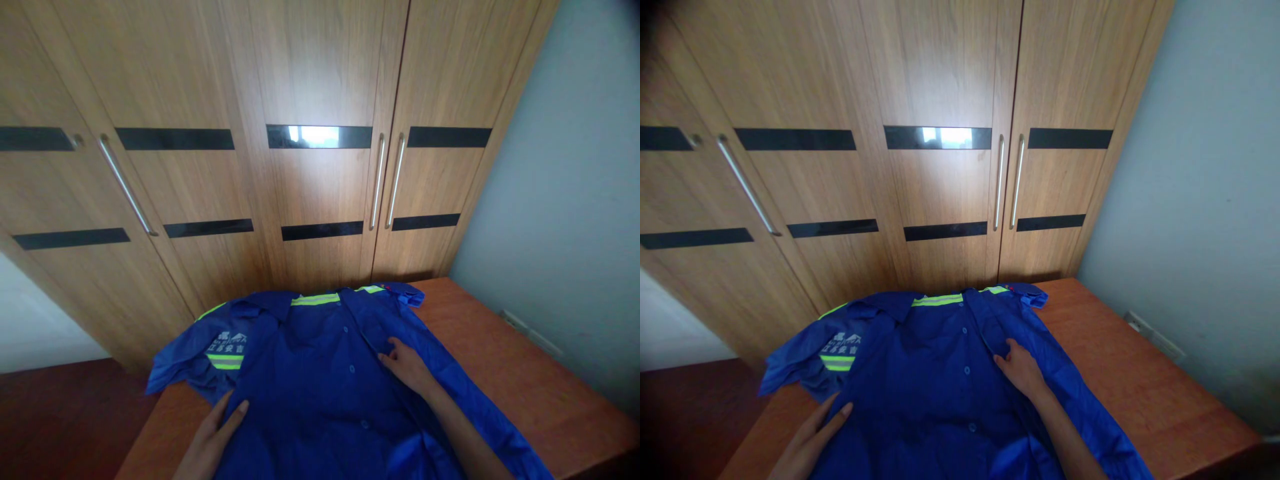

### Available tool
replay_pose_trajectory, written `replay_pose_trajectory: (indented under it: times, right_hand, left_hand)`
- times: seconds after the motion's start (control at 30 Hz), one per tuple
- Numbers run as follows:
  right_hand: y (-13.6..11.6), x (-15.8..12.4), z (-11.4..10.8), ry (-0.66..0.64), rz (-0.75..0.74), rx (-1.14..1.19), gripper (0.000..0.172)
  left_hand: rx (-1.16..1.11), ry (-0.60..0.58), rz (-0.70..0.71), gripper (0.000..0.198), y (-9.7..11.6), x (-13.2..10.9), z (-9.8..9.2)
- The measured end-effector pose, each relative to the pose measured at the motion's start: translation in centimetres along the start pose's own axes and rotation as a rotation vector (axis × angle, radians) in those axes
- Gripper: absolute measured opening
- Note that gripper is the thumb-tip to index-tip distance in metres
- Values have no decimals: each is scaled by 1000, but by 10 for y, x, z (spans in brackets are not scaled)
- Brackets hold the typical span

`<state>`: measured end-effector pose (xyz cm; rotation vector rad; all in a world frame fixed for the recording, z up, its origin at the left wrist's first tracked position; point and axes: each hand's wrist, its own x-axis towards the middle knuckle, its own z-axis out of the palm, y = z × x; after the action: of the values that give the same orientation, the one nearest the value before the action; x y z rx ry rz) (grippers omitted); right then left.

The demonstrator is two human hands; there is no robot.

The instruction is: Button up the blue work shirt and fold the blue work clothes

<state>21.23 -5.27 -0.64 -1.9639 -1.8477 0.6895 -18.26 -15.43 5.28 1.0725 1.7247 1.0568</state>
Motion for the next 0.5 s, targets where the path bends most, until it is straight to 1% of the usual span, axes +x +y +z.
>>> replay_pose_trajectory:
  times: [0.07,0.17,0.23,0.33,0.4,0.43,0.47,0.5]
  right_hand:
    - [-5,9,-2,-46,14,29,39]
    - [-8,16,-11,-35,36,35,37]
    - [-7,15,-17,-36,43,46,40]
    - [-1,4,-26,-61,51,72,50]
    - [4,-9,-34,-156,74,149,58]
    - [5,-17,-39,-237,66,215,61]
    - [5,-25,-44,-333,29,291,64]
    - [3,-33,-50,-427,-39,357,66]
  left_hand:
    - [-15,-58,11,51,-2,2,-2]
    - [-64,-118,10,55,-9,5,-6]
    - [-91,-119,1,54,-15,6,-8]
    - [-151,-114,-22,49,-21,8,-8]
    - [-201,-101,-37,45,-20,7,-6]
    - [-227,-94,-44,45,-19,6,-5]
    - [-249,-92,-52,45,-16,6,-5]
    - [-268,-92,-61,46,-12,5,-4]
